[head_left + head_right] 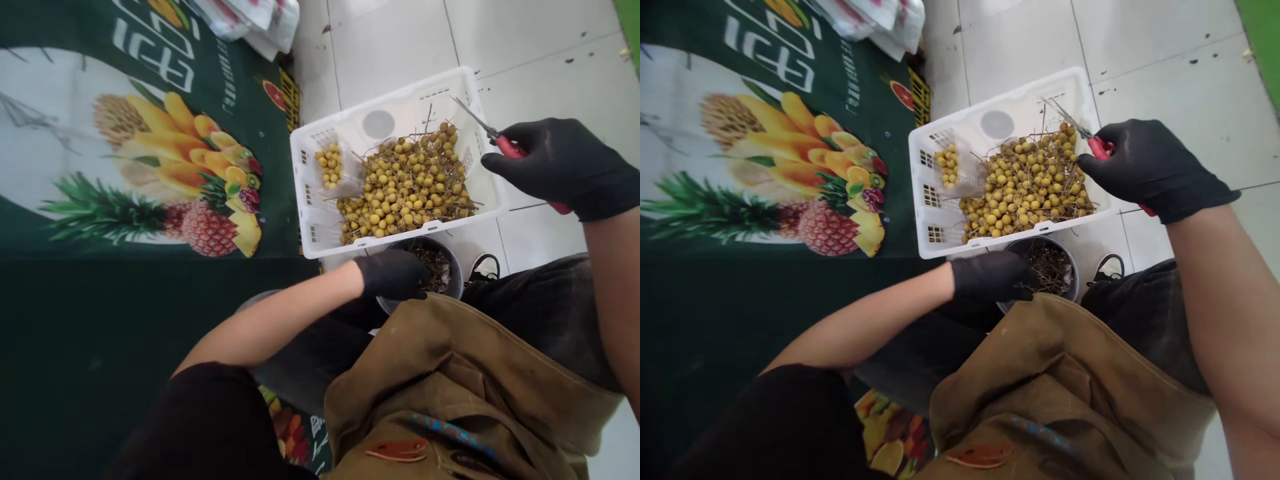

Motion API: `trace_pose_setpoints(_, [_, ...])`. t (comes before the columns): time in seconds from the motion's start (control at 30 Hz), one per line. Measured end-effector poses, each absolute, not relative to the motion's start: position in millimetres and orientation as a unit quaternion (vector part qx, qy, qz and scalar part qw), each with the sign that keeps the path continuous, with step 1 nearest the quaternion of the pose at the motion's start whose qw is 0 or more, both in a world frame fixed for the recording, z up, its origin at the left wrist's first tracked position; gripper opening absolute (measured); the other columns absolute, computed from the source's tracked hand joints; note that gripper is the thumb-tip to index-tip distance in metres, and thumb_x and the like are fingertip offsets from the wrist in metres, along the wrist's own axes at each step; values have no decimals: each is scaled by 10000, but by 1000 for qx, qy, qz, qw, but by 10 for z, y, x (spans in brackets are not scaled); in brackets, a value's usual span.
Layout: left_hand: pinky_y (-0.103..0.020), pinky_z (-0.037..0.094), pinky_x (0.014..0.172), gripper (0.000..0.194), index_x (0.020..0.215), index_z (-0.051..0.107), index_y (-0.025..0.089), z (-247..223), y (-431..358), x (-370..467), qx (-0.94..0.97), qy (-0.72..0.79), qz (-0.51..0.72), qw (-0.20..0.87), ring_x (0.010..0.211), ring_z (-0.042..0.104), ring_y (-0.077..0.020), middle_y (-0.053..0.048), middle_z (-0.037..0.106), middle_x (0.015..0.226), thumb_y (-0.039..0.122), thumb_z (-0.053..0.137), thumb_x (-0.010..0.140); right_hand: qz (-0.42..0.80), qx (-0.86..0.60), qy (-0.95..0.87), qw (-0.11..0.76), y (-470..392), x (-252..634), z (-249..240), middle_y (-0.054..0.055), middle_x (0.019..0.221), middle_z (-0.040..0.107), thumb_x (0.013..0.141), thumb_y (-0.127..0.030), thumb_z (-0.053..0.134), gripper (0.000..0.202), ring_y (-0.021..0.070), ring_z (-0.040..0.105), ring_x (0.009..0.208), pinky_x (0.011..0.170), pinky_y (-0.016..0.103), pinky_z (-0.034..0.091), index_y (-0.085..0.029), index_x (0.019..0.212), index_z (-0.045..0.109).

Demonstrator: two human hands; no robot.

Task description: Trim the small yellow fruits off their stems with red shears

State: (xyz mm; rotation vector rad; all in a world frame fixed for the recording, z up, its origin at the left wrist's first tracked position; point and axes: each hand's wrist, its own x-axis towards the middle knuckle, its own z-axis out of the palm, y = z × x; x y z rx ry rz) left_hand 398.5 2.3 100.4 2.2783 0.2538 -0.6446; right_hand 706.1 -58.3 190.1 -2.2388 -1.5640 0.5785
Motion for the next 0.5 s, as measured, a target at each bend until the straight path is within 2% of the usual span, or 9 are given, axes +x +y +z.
trace_pose_setpoints(0.07, [-288,580,811,225,1026,911,255,1228,434,4277,886,80,-227,397,834,791,-174,-20,891,969,413,754,1059,210,-791,-545,180,-579,7079,1915,83,747,660,976,-494,697,292,220,525,719,749,418,392,-216,890,724])
trace_pose_setpoints(0.13, [-313,587,877,243,1158,893,198,1298,779,4640,930,146,-153,300,924,789,-194,-68,887,1067,355,733,1061,217,-793,-539,183,-561,7101,1910,85,750,662,975,-478,692,281,220,517,720,745,416,392,-221,861,698])
trace_pose_setpoints(0.2, [-354,601,1009,454,1448,806,165,1206,968,5008,955,163,-131,211,1150,789,-246,-135,846,1363,282,777,1010,227,-794,-533,182,-533,7141,1868,88,764,675,975,-467,678,272,226,516,724,741,417,400,-230,842,684])
trace_pose_setpoints(0.27, [-404,594,1108,702,1637,683,160,1002,990,5326,967,130,-169,137,1338,742,-317,-185,729,1600,285,825,961,237,-796,-529,175,-502,7194,1797,85,767,683,974,-472,668,271,232,514,725,736,416,414,-244,827,677])
trace_pose_setpoints(0.3, [-432,590,1133,752,1672,655,162,885,957,5454,968,104,-202,103,1394,716,-352,-198,691,1647,309,830,955,239,-797,-528,171,-488,7220,1760,82,761,680,973,-478,666,275,234,508,723,734,416,421,-251,818,671])
trace_pose_setpoints(0.4, [-520,576,1168,756,1703,636,180,587,817,5698,956,41,-291,23,1520,627,-442,-213,651,1684,360,779,983,240,-796,-529,170,-449,7254,1700,78,758,675,979,-485,671,282,232,495,723,735,423,431,-259,811,647])
trace_pose_setpoints(0.5, [-568,559,1192,899,1796,517,192,448,777,5783,947,19,-321,-3,1599,554,-481,-232,559,1779,346,788,953,254,-792,-529,168,-404,7210,1741,97,806,698,994,-457,663,260,237,521,739,744,439,442,-256,830,640])
